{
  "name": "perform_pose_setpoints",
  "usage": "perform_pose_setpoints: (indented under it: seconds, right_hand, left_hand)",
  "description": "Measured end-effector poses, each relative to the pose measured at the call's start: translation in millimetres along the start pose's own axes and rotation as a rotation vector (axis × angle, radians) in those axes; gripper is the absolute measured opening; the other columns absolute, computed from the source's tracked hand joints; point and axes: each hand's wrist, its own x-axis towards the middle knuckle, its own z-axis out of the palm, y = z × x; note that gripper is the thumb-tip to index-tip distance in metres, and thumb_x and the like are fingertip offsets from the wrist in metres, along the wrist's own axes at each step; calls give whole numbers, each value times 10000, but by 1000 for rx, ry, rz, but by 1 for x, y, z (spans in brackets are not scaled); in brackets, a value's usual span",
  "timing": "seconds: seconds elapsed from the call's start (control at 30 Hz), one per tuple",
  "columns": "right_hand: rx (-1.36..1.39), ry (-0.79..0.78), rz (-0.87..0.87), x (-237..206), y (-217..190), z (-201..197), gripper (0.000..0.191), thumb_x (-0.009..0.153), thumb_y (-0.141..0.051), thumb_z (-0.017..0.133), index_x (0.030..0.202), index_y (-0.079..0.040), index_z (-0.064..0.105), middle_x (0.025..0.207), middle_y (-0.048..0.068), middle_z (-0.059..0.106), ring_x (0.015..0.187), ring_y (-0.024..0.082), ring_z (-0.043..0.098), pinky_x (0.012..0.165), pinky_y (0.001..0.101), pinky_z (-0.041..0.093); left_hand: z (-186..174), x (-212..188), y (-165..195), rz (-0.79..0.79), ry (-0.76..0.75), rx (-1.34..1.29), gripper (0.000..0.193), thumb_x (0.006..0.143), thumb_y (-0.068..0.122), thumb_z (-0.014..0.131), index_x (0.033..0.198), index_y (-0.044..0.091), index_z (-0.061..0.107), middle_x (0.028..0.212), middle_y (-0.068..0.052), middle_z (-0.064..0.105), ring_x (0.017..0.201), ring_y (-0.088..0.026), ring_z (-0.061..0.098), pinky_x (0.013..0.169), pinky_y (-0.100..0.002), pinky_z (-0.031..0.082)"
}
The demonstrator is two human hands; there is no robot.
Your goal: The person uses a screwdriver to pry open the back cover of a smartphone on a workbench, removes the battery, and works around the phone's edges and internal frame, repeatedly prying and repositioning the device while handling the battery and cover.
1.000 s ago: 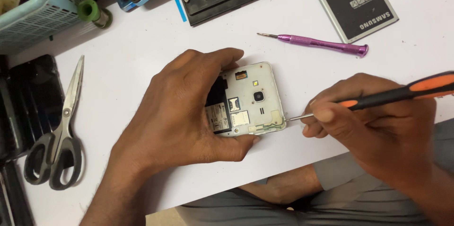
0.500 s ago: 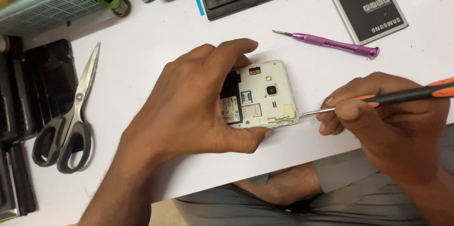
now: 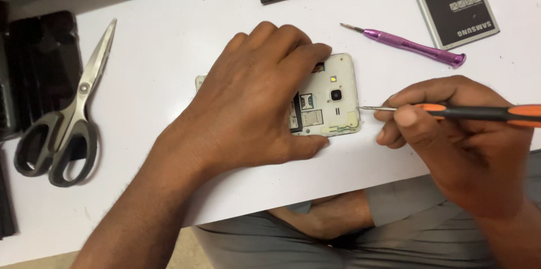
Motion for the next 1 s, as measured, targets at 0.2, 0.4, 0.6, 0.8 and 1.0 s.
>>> perform_pose_setpoints:
  seconds: [0.2,0.4,0.6,0.8,1.0]
  right_hand:
    - [-43,-33,-21,-1,-5,2,133,980,-1,615,1092,52,661,916,132,738,831,149,748,773,279,662]
    - [-118,-50,0,0,-8,4,102,978,-7,618,1048,33,680,915,126,747,834,143,765,764,268,659]
    - [-226,-57,50,3,-13,6,105,986,-30,629,1052,26,688,849,114,754,801,138,772,752,264,656]
    - [-279,-65,8,-2,-13,9,89,973,-30,645,1023,33,684,934,143,752,841,169,774,699,260,631]
    - [-314,-102,-35,-2,-6,6,118,965,-56,662,1053,23,668,904,135,765,834,162,795,704,257,645]
  left_hand:
    - [3,-3,-4,11,8,-37,896,514,368,936,1269,-27,656,1083,-112,641,998,-255,576,830,-409,459]
    - [5,-5,-7,-6,-9,-33,903,530,379,939,1280,-34,652,1090,-126,632,1008,-264,569,833,-418,449]
    - [6,-5,-8,14,7,-40,897,526,343,954,1283,-30,649,1111,-121,633,1045,-263,563,874,-412,440]
    - [6,-4,-6,63,64,2,911,491,292,964,1282,-32,649,1136,-123,627,1068,-277,556,871,-416,421]
    - [6,-4,-4,83,95,-15,894,484,278,984,1265,-12,660,1125,-101,628,1059,-265,557,850,-418,411]
